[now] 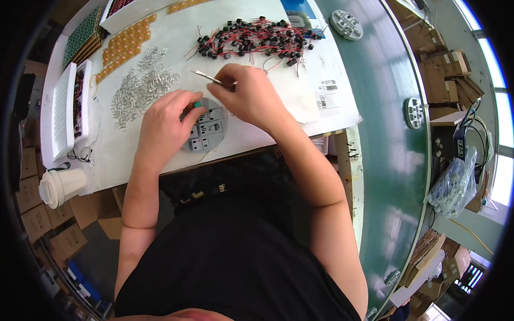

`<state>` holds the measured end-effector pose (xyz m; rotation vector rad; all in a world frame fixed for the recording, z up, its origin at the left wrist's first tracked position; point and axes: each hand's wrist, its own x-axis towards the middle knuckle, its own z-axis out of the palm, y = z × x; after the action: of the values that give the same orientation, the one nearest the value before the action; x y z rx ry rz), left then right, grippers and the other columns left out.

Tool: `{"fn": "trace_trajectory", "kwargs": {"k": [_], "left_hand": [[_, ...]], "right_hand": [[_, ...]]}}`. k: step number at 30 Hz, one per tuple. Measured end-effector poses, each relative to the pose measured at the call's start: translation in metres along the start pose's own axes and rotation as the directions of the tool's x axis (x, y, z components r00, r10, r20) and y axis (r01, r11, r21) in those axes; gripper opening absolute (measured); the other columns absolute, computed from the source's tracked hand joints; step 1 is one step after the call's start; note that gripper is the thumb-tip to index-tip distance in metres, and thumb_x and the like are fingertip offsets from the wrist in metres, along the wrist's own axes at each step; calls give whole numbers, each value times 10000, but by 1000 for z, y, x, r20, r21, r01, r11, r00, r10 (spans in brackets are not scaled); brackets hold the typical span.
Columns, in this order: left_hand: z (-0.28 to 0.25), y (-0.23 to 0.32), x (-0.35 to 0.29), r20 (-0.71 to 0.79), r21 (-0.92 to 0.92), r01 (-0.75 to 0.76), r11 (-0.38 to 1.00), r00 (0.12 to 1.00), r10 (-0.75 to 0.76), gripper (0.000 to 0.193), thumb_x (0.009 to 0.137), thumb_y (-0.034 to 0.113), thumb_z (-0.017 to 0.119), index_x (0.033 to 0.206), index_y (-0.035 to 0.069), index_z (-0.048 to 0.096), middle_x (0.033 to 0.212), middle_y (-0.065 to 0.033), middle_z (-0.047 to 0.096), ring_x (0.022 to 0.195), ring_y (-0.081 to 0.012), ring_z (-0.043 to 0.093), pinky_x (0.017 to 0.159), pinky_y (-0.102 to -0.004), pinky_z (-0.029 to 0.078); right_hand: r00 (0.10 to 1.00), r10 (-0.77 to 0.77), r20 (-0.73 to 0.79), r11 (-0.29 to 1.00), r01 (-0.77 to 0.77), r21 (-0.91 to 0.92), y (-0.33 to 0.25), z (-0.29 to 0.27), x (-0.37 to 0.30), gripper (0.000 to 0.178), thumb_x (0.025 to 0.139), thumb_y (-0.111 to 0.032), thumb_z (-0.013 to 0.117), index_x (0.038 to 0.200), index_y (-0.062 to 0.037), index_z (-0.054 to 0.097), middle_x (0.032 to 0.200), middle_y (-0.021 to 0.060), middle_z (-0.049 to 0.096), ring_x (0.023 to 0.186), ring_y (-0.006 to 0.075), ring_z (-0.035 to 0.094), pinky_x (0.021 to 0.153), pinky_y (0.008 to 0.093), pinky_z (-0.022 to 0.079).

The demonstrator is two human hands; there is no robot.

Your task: Assembling small electronic components into a circular jig or base using tweezers.

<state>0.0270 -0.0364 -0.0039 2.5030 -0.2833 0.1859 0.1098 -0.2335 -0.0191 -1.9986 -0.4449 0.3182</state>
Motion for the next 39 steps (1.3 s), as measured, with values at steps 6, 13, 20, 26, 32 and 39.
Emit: {"fn": "trace_trajectory", "kwargs": {"k": [6, 13, 20, 26, 32, 39], "left_hand": [[3, 0, -13, -100, 36, -84, 996, 991, 87, 404, 886, 235, 831, 1239, 70, 724, 1049, -88, 744, 946, -280, 693, 816, -404, 566], [-14, 25, -15, -348, -95, -235, 967, 918, 188, 492, 896, 268, 848, 1321, 57, 718, 1139, -114, 731, 1012, -284, 694, 894, -385, 573], [-14, 23, -30, 155, -869, 224, 441, 970, -188, 374, 963, 166, 813, 1271, -23, 715, 1009, -95, 770, 870, -138, 722, 788, -289, 589], [-13, 10, -38, 120, -918, 193, 346, 968, -222, 208, 999, 99, 765, 1135, -56, 735, 931, -57, 764, 808, -60, 692, 729, -233, 574], [-9, 13, -38, 74, -850, 220, 479, 950, -304, 91, 981, 72, 760, 1001, -16, 749, 848, -42, 741, 773, -114, 688, 734, -289, 568], [6, -2, -46, -239, -241, -38, 970, 971, -21, 106, 837, 123, 815, 842, 65, 726, 1024, -109, 638, 1035, -346, 562, 930, -448, 465]], "right_hand": [[919, -343, -192, 797, 176, -578, 42, -58, -15, 281, 946, -225, 780, 1076, 23, 748, 822, 111, 724, 678, 173, 665, 611, 326, 512], [987, 157, 45, 813, -155, 562, -11, -39, -51, 237, 1016, -147, 716, 1150, 48, 725, 862, 48, 706, 620, 87, 540, 534, 237, 402], [995, 1, 96, 764, -63, 642, -28, 11, -63, 174, 1016, -87, 722, 1161, 8, 741, 806, -44, 637, 621, 31, 475, 545, 200, 370], [970, -229, -77, 833, 236, 501, -24, 24, -67, 202, 981, 23, 729, 1178, 47, 691, 1042, 36, 675, 832, 66, 553, 695, 229, 459], [990, -138, -12, 926, 134, 354, -18, 22, -67, 227, 953, 45, 736, 1171, 50, 672, 1137, 73, 679, 893, 110, 595, 770, 271, 506], [966, -248, -71, 966, 241, -90, -15, 16, -78, 261, 880, 34, 758, 1124, -15, 680, 1115, 91, 645, 868, 185, 666, 745, 301, 527]]}}
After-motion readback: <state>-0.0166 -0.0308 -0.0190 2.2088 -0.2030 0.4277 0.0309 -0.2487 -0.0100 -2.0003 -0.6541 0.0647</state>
